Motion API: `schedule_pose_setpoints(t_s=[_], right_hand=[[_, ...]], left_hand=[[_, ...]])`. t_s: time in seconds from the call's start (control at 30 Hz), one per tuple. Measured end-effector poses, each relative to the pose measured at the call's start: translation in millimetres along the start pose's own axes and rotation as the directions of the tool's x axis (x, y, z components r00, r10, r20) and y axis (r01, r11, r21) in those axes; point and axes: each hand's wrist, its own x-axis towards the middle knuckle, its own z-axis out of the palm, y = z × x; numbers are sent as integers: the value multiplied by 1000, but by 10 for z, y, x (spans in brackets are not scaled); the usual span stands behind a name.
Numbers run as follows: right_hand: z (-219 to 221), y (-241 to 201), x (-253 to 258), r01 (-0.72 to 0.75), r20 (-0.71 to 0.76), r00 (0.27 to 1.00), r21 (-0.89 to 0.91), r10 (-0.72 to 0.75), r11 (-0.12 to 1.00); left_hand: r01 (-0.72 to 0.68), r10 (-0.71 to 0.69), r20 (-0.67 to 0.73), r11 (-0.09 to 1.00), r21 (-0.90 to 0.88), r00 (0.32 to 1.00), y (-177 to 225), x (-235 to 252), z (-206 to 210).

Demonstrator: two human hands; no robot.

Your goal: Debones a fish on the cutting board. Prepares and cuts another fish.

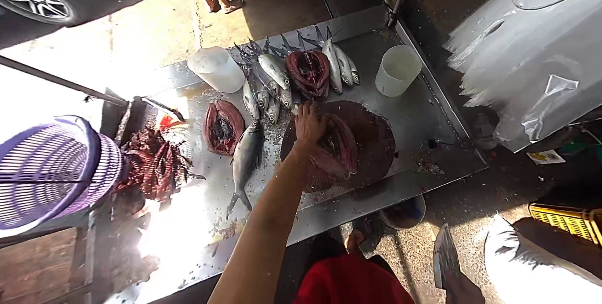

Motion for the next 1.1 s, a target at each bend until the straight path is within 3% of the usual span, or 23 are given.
schedule_pose_setpoints(t_s=[0.1, 0.23, 0.3, 0.47, 0.6, 0.73, 0.87, 1.0, 1.1], right_hand=[[14, -339, -4, 78, 14, 997, 35, -79, 996], [186, -819, 61, 244, -18, 970, 56, -244, 968], [314, -1133, 97, 330, -38, 943, -13, -330, 944], [651, -1858, 112, 420, -30, 889, -344, -457, 840], [1004, -2462, 109, 479, 98, 837, -606, -538, 635], [1379, -2929, 73, 535, 265, 799, -724, -540, 436], [1605, -3170, 98, 538, 325, 802, -757, -501, 371], [1681, -3224, 58, 487, 324, 838, -806, -439, 336], [1574, -3128, -58, 469, 356, 850, -847, -388, 250]], left_hand=[[-262, 258, 40, 956, 136, 965, -135, -149, 366], [-334, 318, 108, 920, 206, 942, -215, -86, 434], [-328, 308, 125, 923, 200, 943, -207, -58, 409], [-276, 290, -78, 948, 156, 954, -168, -522, 540], [-170, 173, -153, 985, 29, 973, -286, -954, 615], [-41, 34, -159, 998, -40, 987, -303, -1258, 620], [41, -46, -175, 999, -29, 984, -263, -1349, 669], [29, -25, -175, 999, 21, 984, -280, -1342, 716], [23, -12, -178, 998, 60, 984, -298, -1309, 757]])
